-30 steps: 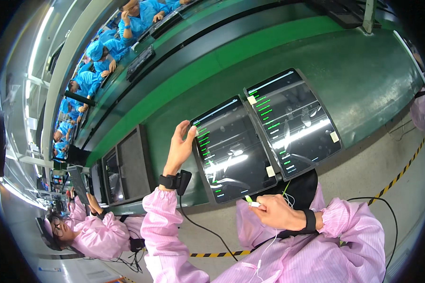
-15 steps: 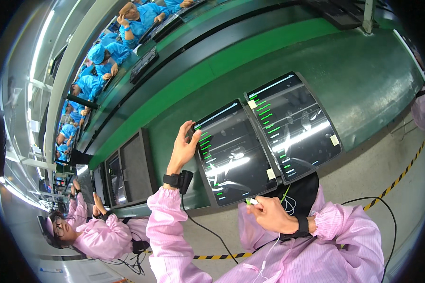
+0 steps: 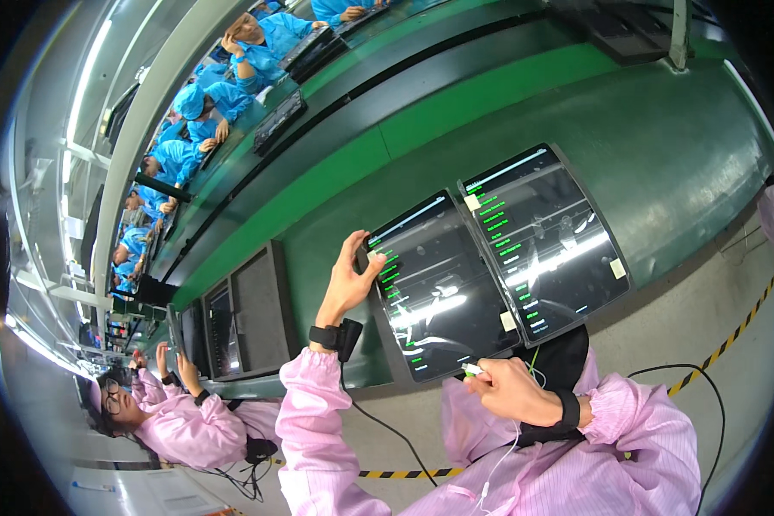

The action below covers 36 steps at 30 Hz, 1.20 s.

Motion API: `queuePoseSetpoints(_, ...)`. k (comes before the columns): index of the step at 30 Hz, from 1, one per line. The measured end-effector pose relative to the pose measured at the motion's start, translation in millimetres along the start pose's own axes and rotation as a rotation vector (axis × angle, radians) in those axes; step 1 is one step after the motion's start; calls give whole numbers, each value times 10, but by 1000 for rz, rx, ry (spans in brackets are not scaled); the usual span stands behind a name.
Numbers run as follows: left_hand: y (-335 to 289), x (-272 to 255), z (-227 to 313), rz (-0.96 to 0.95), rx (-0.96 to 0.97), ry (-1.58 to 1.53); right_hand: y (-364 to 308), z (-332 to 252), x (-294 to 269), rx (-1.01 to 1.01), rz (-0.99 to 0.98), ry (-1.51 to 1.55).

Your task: Interacting with and testing two tablet computers on an assembly line using a stylus and fingers.

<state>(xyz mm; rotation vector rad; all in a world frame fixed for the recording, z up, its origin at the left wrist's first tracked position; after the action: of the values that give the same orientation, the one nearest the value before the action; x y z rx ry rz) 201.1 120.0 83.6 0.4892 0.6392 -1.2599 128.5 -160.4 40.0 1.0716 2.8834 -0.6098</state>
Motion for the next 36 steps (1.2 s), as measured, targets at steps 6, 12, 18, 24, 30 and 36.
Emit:
queuePoseSetpoints(6, -26, -31, -47, 18, 2, 0, 7, -124, -10, -65, 14, -42)
queuePoseSetpoints(12, -91, 34, -140, -93, 74, -56, -25, -140, -32, -152, 2, -122)
queuePoseSetpoints(18, -144, 76, -4, -252, -25, -121, -54, -268, -15, -321, -98, -246)
queuePoseSetpoints(24, -158, 54, 14, -241, 42, -82, -198, -363, -157, -311, -53, -247)
queuePoseSetpoints(30, -307, -203, 348, -198, -104, -39, -526, 220, -906, -106, 254, 108)
queuePoseSetpoints(36, 24, 146, 1266, -206, 98, 182, -821, 423, -1361, -2, 456, -194)
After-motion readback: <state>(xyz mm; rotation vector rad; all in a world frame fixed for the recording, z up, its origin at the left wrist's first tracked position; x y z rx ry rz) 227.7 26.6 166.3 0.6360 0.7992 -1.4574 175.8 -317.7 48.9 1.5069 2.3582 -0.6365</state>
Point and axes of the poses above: each hand's wrist, its own y-axis towards the middle knuckle, its own x-axis out of the palm, z = x × y, the point moved 6 cm from there along y, towards the middle knuckle
